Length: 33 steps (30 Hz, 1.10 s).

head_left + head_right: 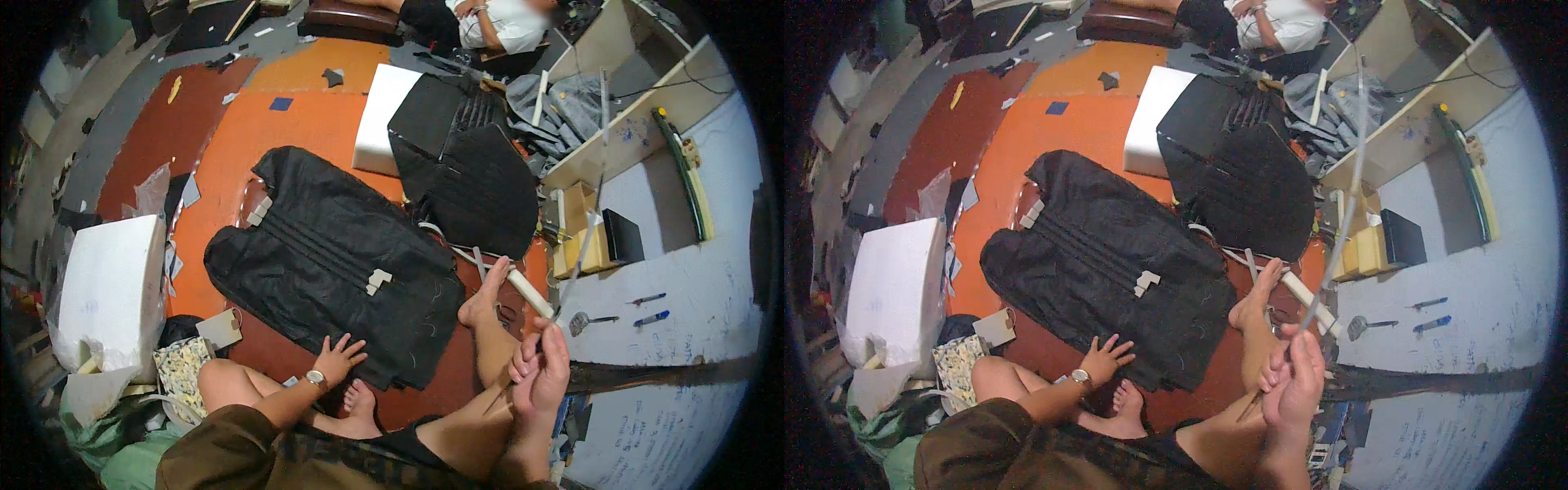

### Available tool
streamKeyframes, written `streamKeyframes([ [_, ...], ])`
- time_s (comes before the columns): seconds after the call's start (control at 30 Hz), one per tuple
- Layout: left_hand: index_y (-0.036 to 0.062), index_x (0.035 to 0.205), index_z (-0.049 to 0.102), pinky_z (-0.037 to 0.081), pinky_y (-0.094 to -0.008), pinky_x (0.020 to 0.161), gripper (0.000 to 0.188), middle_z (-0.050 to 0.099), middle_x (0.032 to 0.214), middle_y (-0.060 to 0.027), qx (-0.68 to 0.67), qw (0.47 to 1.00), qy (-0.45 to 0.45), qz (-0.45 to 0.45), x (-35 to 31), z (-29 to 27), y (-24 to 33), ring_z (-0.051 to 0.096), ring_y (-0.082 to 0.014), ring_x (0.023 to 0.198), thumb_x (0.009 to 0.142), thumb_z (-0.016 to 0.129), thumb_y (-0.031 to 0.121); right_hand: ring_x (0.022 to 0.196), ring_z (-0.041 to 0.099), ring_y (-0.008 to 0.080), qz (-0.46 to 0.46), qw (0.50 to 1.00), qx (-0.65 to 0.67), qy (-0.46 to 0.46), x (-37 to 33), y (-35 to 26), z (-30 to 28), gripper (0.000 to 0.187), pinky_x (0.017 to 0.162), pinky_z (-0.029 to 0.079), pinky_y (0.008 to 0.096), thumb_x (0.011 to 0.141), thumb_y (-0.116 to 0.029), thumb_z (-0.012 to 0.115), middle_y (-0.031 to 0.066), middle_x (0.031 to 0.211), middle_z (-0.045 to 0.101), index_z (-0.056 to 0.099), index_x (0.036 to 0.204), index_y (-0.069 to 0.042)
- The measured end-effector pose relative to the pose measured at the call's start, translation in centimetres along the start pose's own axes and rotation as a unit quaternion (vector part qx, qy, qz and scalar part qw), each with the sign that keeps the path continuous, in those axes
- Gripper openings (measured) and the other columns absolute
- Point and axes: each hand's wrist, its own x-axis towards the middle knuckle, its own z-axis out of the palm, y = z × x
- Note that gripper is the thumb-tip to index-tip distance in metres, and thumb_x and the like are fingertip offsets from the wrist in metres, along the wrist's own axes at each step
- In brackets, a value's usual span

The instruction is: The person sits on the floor and assembles a black bag by cutting and inserting white plastic strips into the fabric. They use shears to trim the strips and press them into place along the seams.

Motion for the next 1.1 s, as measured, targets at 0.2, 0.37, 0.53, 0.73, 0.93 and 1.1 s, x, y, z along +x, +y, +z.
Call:
streamKeyframes([
  [0.2, 0.0103, 0.126, 0.069, 0.04, -0.0584, 0.109, 0.034, 0.068, 0.13, -0.0028, 0.01, 0.947, 0.119, -0.299, -1.4, -1.9, -9.1, 0.053, -0.0298, 0.133, 0.095, 0.056, 0.016, 0.053, 0.044, 0.0076, -0.032, 0.999, -0.016, -0.006, 0.1, 0.9, -0.5, 0.025, 0.045, 0.034, 0.0234, 0.11, -0.027, 0.055, 0.001, 0.073, 0.054, 0.06, 0.121, -0.005],
  [0.37, 0.0259, 0.12, 0.078, 0.035, -0.0685, 0.11, 0.032, 0.064, 0.142, 0.0027, -0.018, 0.89, 0.137, -0.435, -8.0, -0.3, -18.4, 0.044, -0.0314, 0.145, 0.1, 0.052, 0.023, 0.05, 0.042, 0.0053, -0.036, 0.998, -0.041, -0.035, -0.7, 0.6, -0.6, 0.024, 0.043, 0.032, 0.021, 0.108, -0.027, 0.059, -0.0004, 0.073, 0.053, 0.063, 0.118, -0.005],
  [0.53, 0.0099, 0.116, 0.078, 0.056, -0.0526, 0.086, 0.031, 0.076, 0.116, -0.0087, -0.057, 0.913, -0.012, -0.405, -5.8, -1.4, -12.9, 0.069, -0.0331, 0.117, 0.1, 0.053, 0.019, 0.049, 0.041, 0.004, -0.11, 0.988, -0.078, -0.081, -1.2, 1.4, 0.6, 0.024, 0.042, 0.031, 0.0196, 0.107, -0.029, 0.062, -0.0021, 0.071, 0.052, 0.064, 0.118, -0.007],
  [0.73, 0.0066, 0.138, 0.067, 0.054, -0.0528, 0.101, 0.049, 0.069, 0.136, -0.0151, -0.233, 0.942, -0.072, -0.229, -6.1, -3.6, -6.6, 0.065, -0.0387, 0.126, 0.095, 0.07, 0.032, 0.059, 0.048, 0.0045, -0.188, 0.973, -0.077, -0.109, -2.1, 2.4, 2.4, 0.024, 0.052, 0.042, 0.0218, 0.106, -0.026, 0.064, -0.0045, 0.072, 0.053, 0.069, 0.113, -0.004],
  [0.93, 0.0045, 0.147, 0.058, 0.054, -0.0358, 0.096, 0.065, 0.072, 0.128, -0.0156, -0.571, 0.793, 0.113, -0.178, -10.6, -11.0, -5.4, 0.069, -0.0252, 0.116, 0.099, 0.068, 0.047, 0.071, 0.061, 0.0175, -0.292, 0.876, -0.315, -0.219, -4.4, 6.9, 6.4, 0.029, 0.067, 0.051, 0.037, 0.105, -0.031, 0.064, 0.0077, 0.08, 0.066, 0.069, 0.105, -0.002],
  [1.1, 0.001, 0.149, 0.05, 0.057, -0.0418, 0.093, 0.073, 0.064, 0.135, -0.0161, -0.779, 0.485, 0.38, 0.117, -17.4, -29.1, 4.0, 0.067, -0.022, 0.108, 0.105, 0.053, 0.059, 0.082, 0.066, 0.0341, -0.278, 0.815, -0.366, -0.352, -6.6, 11.9, 8.0, 0.031, 0.075, 0.05, 0.0464, 0.104, -0.028, 0.062, 0.0206, 0.085, 0.066, 0.065, 0.101, 0.002],
])
